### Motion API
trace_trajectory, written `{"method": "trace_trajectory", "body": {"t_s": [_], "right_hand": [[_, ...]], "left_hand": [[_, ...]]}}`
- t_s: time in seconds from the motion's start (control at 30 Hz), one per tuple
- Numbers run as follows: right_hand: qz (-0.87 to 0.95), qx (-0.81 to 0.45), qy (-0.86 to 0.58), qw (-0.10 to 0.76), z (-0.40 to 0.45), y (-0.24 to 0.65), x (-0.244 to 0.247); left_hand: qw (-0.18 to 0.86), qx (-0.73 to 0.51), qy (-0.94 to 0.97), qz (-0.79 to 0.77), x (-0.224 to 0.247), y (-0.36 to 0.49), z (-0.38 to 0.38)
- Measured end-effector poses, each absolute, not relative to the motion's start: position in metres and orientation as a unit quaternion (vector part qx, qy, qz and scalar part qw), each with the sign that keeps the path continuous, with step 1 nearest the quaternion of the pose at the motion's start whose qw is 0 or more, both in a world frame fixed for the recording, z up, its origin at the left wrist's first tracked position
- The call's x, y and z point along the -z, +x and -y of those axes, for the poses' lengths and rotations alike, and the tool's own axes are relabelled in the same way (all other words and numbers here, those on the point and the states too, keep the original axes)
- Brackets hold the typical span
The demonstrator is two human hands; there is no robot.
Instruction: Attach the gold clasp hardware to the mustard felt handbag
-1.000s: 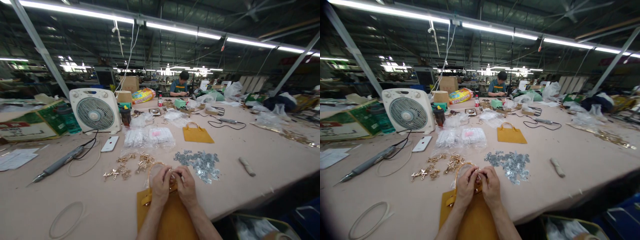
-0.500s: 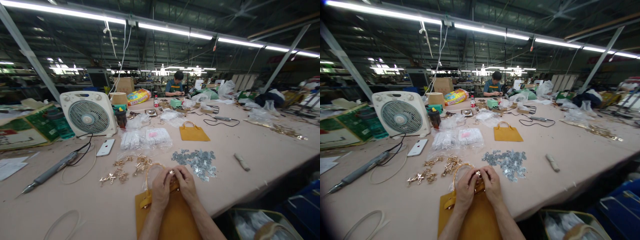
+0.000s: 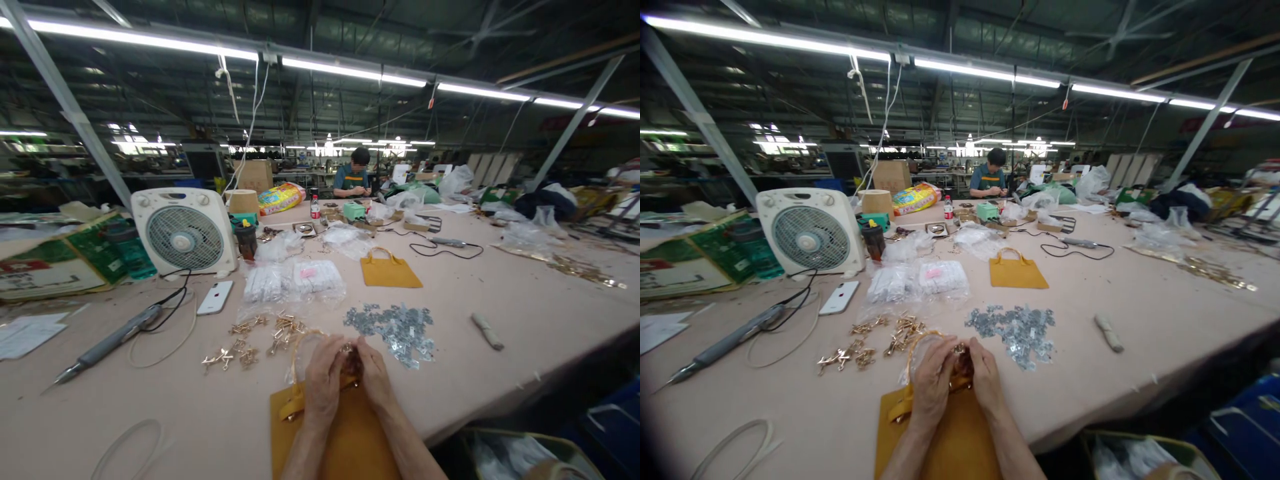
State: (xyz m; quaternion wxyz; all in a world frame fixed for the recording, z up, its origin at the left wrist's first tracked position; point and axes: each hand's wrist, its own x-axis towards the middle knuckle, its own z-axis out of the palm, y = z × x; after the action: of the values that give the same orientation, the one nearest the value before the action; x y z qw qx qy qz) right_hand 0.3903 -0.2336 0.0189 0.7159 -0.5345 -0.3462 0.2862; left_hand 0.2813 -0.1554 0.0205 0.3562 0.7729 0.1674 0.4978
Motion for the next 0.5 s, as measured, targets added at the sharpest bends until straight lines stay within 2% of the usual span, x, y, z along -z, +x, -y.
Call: {"method": "trace_trajectory", "body": {"t_s": [0.2,0.33,0.5], "right_hand": [[0.395,-0.290,-0.529,0.693,0.239,0.389,-0.025],[0.378,-0.300,-0.489,0.726,0.238,0.392,-0.015],[0.304,-0.317,-0.452,0.776,0.235,0.392,-0.006]], "left_hand": [[0.340,-0.506,0.778,-0.151,-0.026,0.277,0.160],[0.331,-0.501,0.788,-0.134,-0.026,0.275,0.165],[0.307,-0.540,0.754,-0.213,-0.029,0.265,0.170]]}}
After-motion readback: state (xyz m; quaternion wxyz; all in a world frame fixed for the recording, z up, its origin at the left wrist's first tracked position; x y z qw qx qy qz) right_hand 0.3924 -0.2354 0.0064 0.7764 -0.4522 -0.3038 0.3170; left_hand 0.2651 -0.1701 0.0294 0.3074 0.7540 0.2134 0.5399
